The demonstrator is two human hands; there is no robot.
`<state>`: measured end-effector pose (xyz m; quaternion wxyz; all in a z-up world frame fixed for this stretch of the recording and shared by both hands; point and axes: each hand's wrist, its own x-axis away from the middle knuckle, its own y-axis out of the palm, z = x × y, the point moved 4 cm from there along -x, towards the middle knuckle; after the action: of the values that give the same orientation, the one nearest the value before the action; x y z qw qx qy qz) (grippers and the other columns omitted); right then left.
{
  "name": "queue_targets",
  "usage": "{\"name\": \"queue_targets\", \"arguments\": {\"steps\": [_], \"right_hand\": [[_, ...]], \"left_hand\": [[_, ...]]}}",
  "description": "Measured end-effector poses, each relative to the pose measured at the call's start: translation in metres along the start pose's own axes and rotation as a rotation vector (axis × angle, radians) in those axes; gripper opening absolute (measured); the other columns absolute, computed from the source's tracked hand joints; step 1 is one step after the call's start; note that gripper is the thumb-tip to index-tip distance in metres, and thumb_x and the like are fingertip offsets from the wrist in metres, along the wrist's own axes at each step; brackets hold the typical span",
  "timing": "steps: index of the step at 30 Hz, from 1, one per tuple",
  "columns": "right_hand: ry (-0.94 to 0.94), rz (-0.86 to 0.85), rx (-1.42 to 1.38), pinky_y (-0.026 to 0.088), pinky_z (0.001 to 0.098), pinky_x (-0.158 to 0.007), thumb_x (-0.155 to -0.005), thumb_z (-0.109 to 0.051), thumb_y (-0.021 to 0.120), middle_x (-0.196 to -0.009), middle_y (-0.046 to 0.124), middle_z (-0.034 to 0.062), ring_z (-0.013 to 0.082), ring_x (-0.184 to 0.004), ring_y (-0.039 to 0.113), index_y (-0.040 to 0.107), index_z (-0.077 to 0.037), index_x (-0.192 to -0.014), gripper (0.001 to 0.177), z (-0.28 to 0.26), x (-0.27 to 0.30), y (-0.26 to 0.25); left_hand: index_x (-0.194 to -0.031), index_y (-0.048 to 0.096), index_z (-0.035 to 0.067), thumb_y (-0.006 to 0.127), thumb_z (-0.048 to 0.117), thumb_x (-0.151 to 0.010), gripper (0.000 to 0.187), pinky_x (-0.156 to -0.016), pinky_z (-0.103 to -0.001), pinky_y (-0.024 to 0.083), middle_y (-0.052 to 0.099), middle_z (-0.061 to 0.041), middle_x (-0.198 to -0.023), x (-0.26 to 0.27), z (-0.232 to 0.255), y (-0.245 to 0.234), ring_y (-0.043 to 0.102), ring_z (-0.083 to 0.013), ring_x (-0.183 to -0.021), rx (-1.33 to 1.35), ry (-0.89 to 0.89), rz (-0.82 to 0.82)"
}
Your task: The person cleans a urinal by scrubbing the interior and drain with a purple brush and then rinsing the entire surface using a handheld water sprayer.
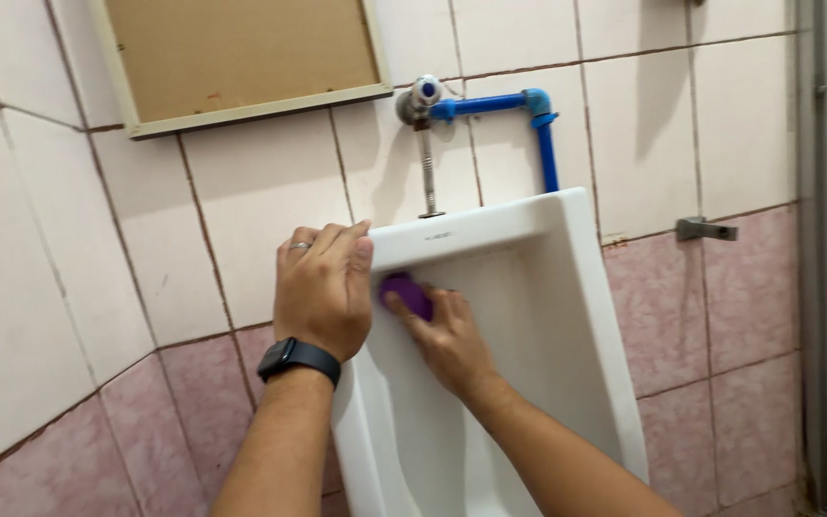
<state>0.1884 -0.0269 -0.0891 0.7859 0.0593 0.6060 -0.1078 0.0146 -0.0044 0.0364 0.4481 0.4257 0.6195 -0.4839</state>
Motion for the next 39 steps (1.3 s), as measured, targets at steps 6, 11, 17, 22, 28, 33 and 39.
{"name": "queue_targets", "arguments": {"steps": [6,11,17,22,28,33,39], "right_hand": [[0.662,-0.131,0.272,0.046,0.0493,-0.094,-0.090,-0.007,0.065,-0.107,0.051,0.0269,0.0440,-0.097,0.050,0.055,-0.021,-0.148,0.060,0.041,0.062,-0.021],[0.750,-0.172,0.227,0.046,0.0505,-0.094,-0.083,-0.010,0.065,-0.114,0.051,0.0255,0.0428,-0.100,0.050,0.055,-0.023,-0.144,0.063,0.010,0.098,-0.018],[0.689,-0.089,0.386,0.048,0.0475,-0.096,-0.092,-0.006,0.061,-0.121,0.049,0.0258,0.0413,-0.104,0.050,0.053,-0.020,-0.152,0.062,0.032,0.065,-0.004],[1.034,-0.273,0.220,0.047,0.0493,-0.094,-0.092,-0.019,0.062,-0.113,0.046,0.0261,0.0433,-0.101,0.048,0.049,-0.024,-0.154,0.063,0.000,0.109,-0.023],[0.770,-0.259,0.137,0.043,0.0506,-0.098,-0.097,-0.021,0.060,-0.124,0.043,0.0285,0.0471,-0.109,0.045,0.051,-0.018,-0.148,0.053,0.022,0.071,-0.031],[0.559,-0.465,0.211,0.036,0.0519,-0.101,-0.088,-0.024,0.060,-0.131,0.043,0.0255,0.0431,-0.117,0.043,0.035,-0.014,-0.159,0.076,0.026,0.057,-0.051],[0.261,-0.756,0.380,0.039,0.0442,-0.101,-0.089,-0.018,0.056,-0.132,0.048,0.0239,0.0353,-0.117,0.045,0.024,-0.003,-0.159,0.079,0.030,0.062,-0.067]], "left_hand": [[-0.121,0.072,0.005,0.036,0.033,-0.107,0.048,-0.104,-0.043,0.039,0.073,-0.006,-0.105,-0.002,0.000,-0.002,0.058,-0.0303,-0.102,0.001,-0.006,-0.004],[-0.121,0.072,0.005,0.036,0.035,-0.107,0.049,-0.105,-0.043,0.039,0.073,-0.007,-0.104,-0.001,0.000,-0.002,0.058,-0.0302,-0.103,-0.011,-0.020,-0.012],[-0.121,0.072,0.005,0.035,0.036,-0.108,0.051,-0.106,-0.044,0.038,0.073,-0.008,-0.106,-0.001,-0.001,0.001,0.058,-0.0302,-0.104,-0.029,0.001,-0.008],[-0.121,0.072,0.003,0.039,0.036,-0.107,0.049,-0.107,-0.045,0.038,0.073,-0.011,-0.108,-0.002,0.003,-0.002,0.059,-0.0326,-0.106,-0.063,0.017,-0.016],[-0.110,0.068,0.000,0.058,0.019,-0.095,0.026,-0.095,-0.047,0.047,0.071,-0.019,-0.105,0.057,0.066,0.025,0.061,-0.0361,-0.104,-0.029,-0.053,0.076],[-0.102,0.065,-0.001,0.067,0.018,-0.089,0.022,-0.079,-0.042,0.059,0.077,-0.021,-0.085,0.107,0.067,0.124,0.076,-0.0339,-0.081,0.472,-0.901,-0.252],[-0.083,0.072,0.001,0.085,0.025,-0.076,0.029,-0.081,-0.038,0.060,0.076,-0.018,-0.083,0.114,0.050,0.181,0.076,-0.0295,-0.081,0.533,-1.215,-0.317]]}}
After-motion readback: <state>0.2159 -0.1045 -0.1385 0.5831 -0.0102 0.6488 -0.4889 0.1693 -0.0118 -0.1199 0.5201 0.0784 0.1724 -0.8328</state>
